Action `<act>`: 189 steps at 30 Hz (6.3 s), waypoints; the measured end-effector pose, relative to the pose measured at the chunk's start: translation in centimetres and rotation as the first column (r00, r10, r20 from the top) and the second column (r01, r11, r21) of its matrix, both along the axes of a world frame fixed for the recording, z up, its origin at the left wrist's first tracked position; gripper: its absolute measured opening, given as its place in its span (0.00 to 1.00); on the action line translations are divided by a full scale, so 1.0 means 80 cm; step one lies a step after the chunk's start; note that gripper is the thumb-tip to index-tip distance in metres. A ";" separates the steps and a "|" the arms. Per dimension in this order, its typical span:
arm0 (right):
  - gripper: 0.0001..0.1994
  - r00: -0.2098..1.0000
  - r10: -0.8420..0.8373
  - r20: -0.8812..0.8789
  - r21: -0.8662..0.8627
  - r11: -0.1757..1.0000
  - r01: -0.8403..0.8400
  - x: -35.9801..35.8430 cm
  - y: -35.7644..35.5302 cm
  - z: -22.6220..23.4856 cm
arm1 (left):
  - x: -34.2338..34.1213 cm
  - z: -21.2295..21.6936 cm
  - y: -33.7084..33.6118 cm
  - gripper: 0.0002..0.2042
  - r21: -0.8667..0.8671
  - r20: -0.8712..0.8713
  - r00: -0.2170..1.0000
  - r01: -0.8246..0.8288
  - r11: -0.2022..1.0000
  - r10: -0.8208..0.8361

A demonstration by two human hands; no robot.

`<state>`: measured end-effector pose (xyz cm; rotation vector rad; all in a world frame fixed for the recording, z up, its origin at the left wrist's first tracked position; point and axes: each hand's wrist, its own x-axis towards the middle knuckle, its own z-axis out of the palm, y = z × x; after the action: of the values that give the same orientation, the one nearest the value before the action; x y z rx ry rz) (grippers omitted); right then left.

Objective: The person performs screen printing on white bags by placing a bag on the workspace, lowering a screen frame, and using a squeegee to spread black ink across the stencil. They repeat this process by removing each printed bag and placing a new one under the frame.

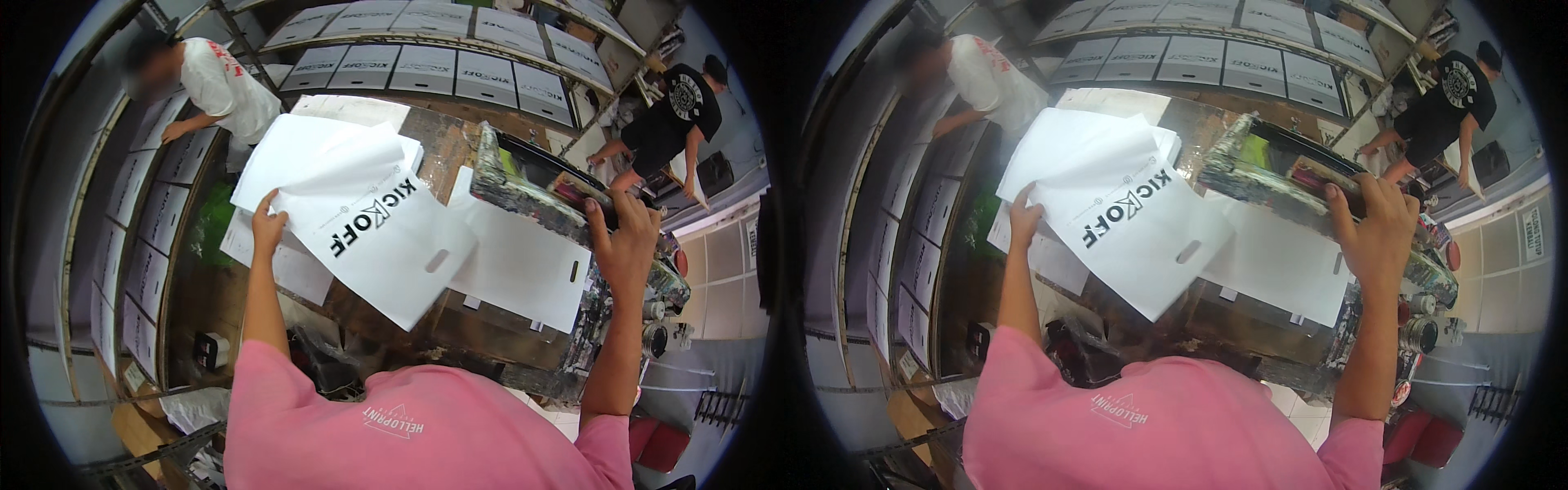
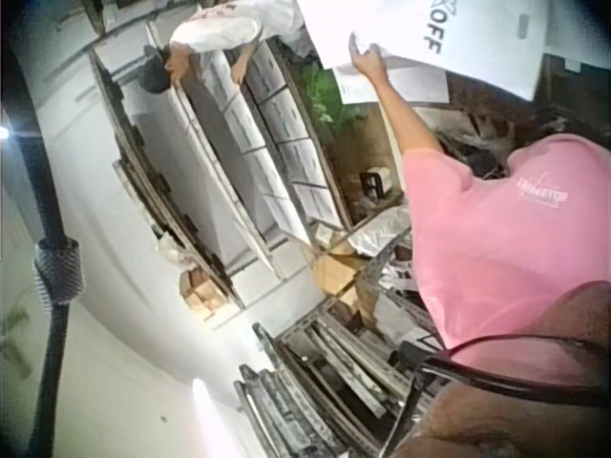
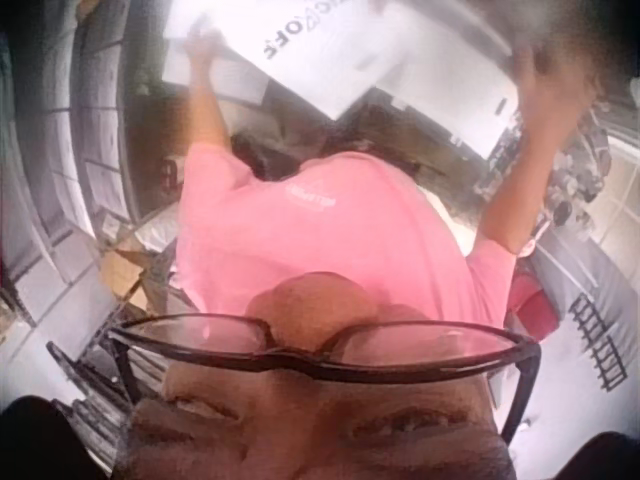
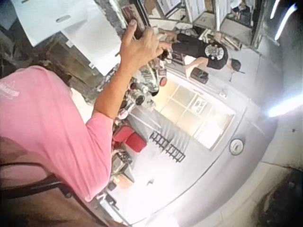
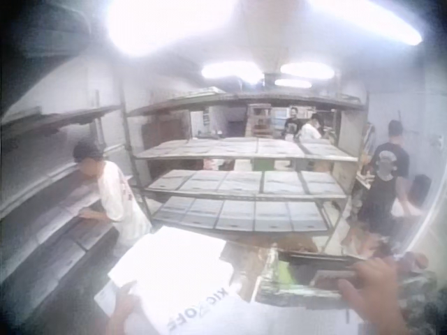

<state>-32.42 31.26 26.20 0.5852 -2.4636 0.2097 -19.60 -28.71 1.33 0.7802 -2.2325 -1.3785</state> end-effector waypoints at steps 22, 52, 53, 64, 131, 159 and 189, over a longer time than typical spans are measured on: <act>0.21 0.758 0.242 0.606 -0.119 0.969 -0.215 0.005 0.093 -0.285 | 0.095 -0.023 0.456 0.56 0.987 -0.058 0.925 0.110 0.117 -0.376; 0.30 0.831 0.176 0.527 0.031 0.974 -0.226 0.119 0.071 -0.435 | 0.101 -0.140 0.472 0.71 0.940 0.275 0.929 -0.204 0.274 -0.249; 0.30 0.836 0.167 0.523 0.044 0.974 -0.222 0.142 0.069 -0.429 | 0.097 -0.138 0.475 0.71 0.921 0.325 0.924 -0.261 0.289 -0.203; 0.21 0.817 0.178 0.549 0.058 0.967 -0.249 0.174 0.079 -0.376 | 0.097 -0.139 0.475 0.64 0.961 0.125 0.952 -0.047 0.273 -0.278; 0.30 0.993 -0.051 0.110 -0.075 0.995 0.059 0.026 0.028 -0.025 | -0.050 0.076 0.327 0.35 0.274 -0.170 0.731 0.680 0.680 -0.661; 0.25 0.891 0.163 0.424 0.027 0.981 -0.193 -0.114 0.045 -0.444 | 0.070 -0.119 0.487 0.62 0.862 0.457 0.859 -0.365 0.350 -0.230; 0.22 0.771 0.100 0.629 0.039 0.986 -0.160 0.123 0.059 -0.257 | 0.097 -0.022 0.475 0.61 0.942 -0.014 0.947 0.120 0.313 -0.322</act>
<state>-22.55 35.97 5.61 0.8348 -3.0932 0.4058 -11.80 9.27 -0.41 0.9415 -1.4422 -2.9477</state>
